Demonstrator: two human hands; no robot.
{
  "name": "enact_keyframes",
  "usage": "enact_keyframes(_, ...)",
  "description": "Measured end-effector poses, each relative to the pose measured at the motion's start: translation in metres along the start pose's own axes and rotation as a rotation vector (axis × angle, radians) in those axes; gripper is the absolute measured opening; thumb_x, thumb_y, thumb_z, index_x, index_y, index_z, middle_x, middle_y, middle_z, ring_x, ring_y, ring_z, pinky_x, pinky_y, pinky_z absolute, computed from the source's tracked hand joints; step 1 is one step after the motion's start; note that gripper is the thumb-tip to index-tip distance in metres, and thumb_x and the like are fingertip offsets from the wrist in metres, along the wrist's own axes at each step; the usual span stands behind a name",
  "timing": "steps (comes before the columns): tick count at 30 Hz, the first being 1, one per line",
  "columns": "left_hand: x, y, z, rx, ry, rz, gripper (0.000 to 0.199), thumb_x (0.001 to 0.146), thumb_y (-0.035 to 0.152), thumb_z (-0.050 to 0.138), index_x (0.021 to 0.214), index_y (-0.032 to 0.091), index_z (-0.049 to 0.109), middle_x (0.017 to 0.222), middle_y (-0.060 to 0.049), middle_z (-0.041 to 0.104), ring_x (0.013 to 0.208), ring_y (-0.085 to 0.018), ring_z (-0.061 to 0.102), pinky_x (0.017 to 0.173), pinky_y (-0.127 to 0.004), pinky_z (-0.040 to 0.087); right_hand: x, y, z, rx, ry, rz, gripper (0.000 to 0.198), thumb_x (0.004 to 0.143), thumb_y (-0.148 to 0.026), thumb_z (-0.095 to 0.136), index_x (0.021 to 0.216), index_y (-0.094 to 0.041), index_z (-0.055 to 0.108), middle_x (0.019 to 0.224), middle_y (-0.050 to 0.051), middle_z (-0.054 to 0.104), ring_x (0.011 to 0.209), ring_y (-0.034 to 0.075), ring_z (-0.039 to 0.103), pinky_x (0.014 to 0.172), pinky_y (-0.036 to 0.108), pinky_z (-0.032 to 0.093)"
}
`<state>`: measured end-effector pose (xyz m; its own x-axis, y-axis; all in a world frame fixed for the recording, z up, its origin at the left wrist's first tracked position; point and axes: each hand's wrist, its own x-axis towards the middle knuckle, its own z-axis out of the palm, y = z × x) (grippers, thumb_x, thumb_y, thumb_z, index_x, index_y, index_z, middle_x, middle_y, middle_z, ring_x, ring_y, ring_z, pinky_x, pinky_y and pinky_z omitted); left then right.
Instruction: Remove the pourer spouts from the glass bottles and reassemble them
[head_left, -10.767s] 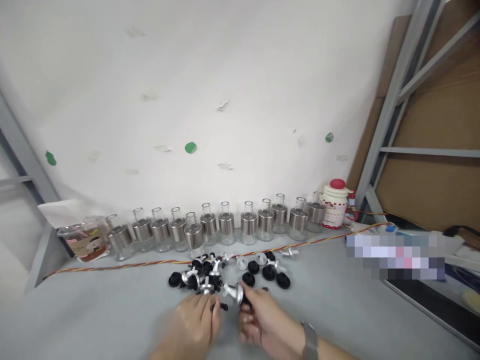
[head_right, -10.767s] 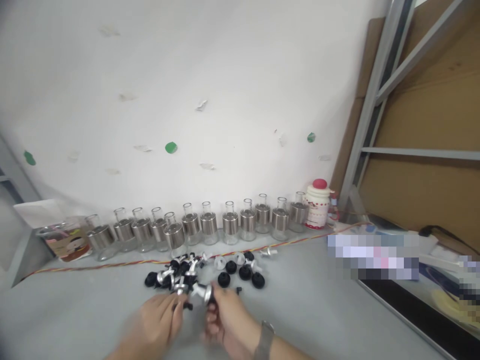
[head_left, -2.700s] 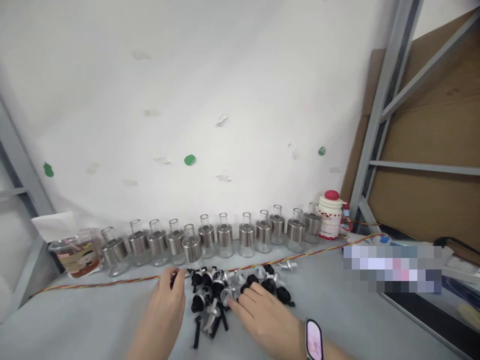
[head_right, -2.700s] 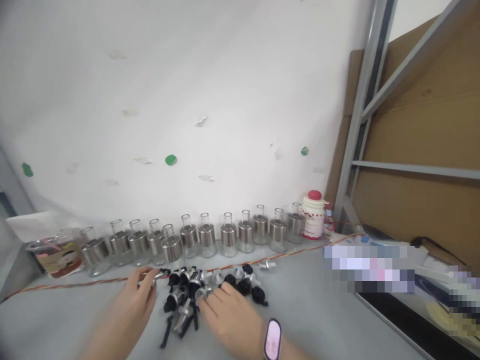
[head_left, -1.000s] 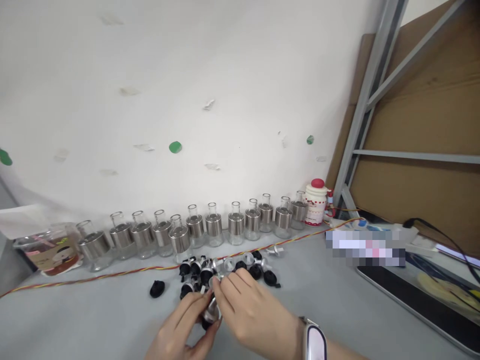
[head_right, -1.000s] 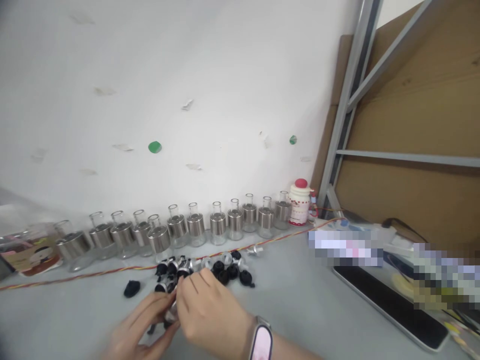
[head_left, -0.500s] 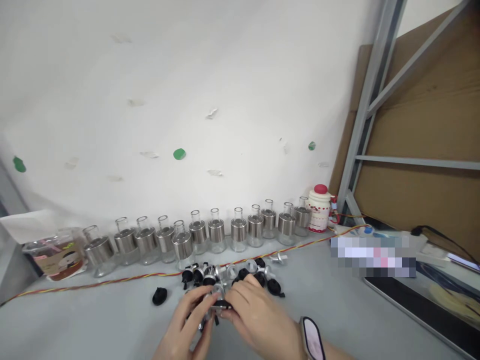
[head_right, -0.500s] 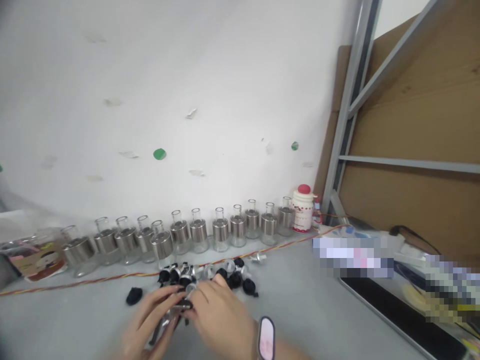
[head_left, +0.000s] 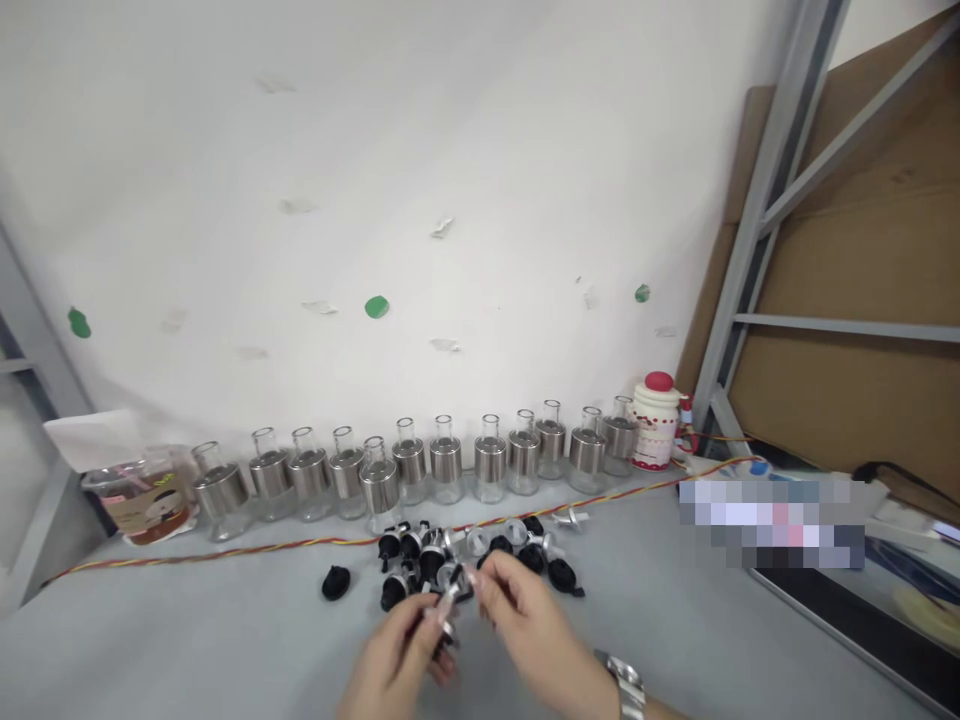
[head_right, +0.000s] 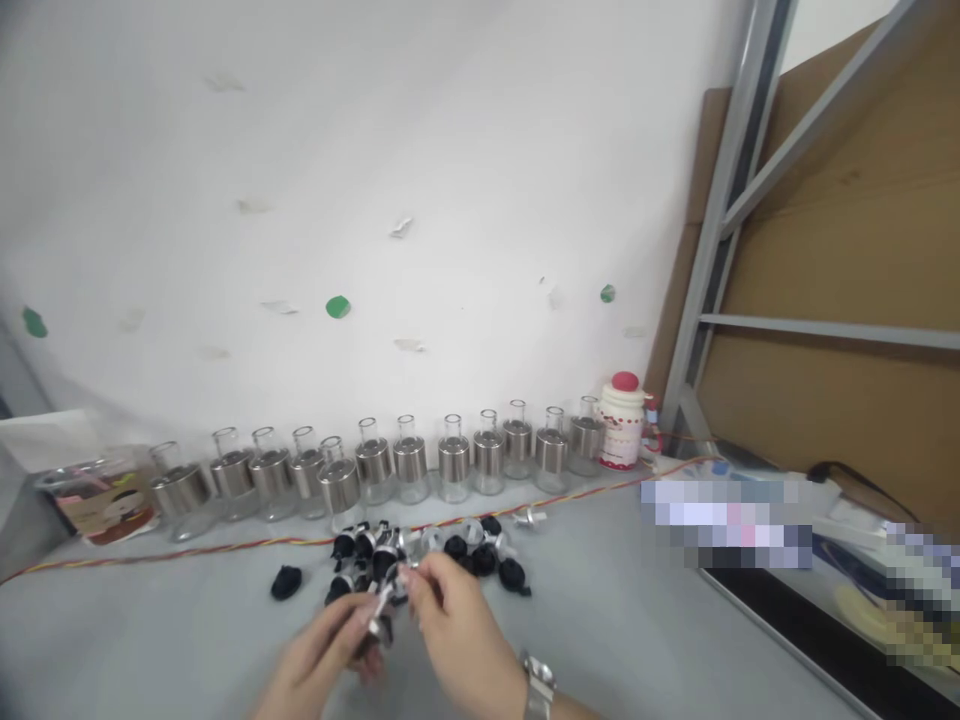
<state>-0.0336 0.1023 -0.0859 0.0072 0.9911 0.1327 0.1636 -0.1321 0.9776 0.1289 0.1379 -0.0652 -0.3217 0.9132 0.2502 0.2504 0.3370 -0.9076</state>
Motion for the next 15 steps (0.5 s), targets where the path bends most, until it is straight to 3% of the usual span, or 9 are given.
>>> enact_keyframes(2, 0.006, 0.005, -0.007, -0.139, -0.022, -0.176, 0.045, 0.072, 0.058, 0.048, 0.071, 0.014, 0.058, 0.057, -0.002, 0.061, 0.044, -0.015, 0.058, 0.045, -0.027, 0.048, 0.008, 0.003, -0.011, -0.06, 0.076, -0.041, 0.03, 0.088, -0.037, 0.032, 0.064, -0.019, 0.039, 0.056, -0.005, 0.041, 0.054, 0.01, 0.042, 0.052, 0.02, 0.036)
enact_keyframes(7, 0.012, 0.012, -0.019, -0.222, 0.102, -0.079, 0.045, 0.065, 0.053, 0.06, 0.089, 0.014, 0.056, 0.066, -0.001, 0.06, 0.057, -0.016, 0.06, 0.047, -0.026, 0.048, 0.027, 0.019, -0.032, -0.46, 0.135, -0.188, 0.018, 0.085, -0.022, 0.042, 0.071, -0.017, 0.053, 0.07, 0.001, 0.054, 0.068, 0.015, 0.051, 0.064, 0.025, 0.041)
enact_keyframes(11, 0.01, 0.003, -0.011, -0.221, 0.015, -0.089, 0.047, 0.066, 0.052, 0.06, 0.092, 0.013, 0.056, 0.064, -0.001, 0.06, 0.059, -0.016, 0.06, 0.052, -0.027, 0.049, 0.03, 0.033, -0.032, -0.532, 0.092, -0.24, 0.018, 0.083, -0.014, 0.045, 0.087, -0.018, 0.061, 0.083, 0.004, 0.057, 0.081, 0.018, 0.051, 0.077, 0.03, 0.04)
enact_keyframes(15, 0.012, -0.007, -0.006, -0.388, -0.026, -0.199, 0.059, 0.063, 0.058, 0.059, 0.099, 0.012, 0.051, 0.06, -0.001, 0.06, 0.046, -0.015, 0.058, 0.039, -0.024, 0.044, 0.028, 0.031, -0.033, -0.633, 0.075, -0.249, 0.03, 0.087, -0.015, 0.036, 0.11, -0.017, 0.054, 0.084, 0.006, 0.055, 0.08, 0.018, 0.051, 0.077, 0.032, 0.042)
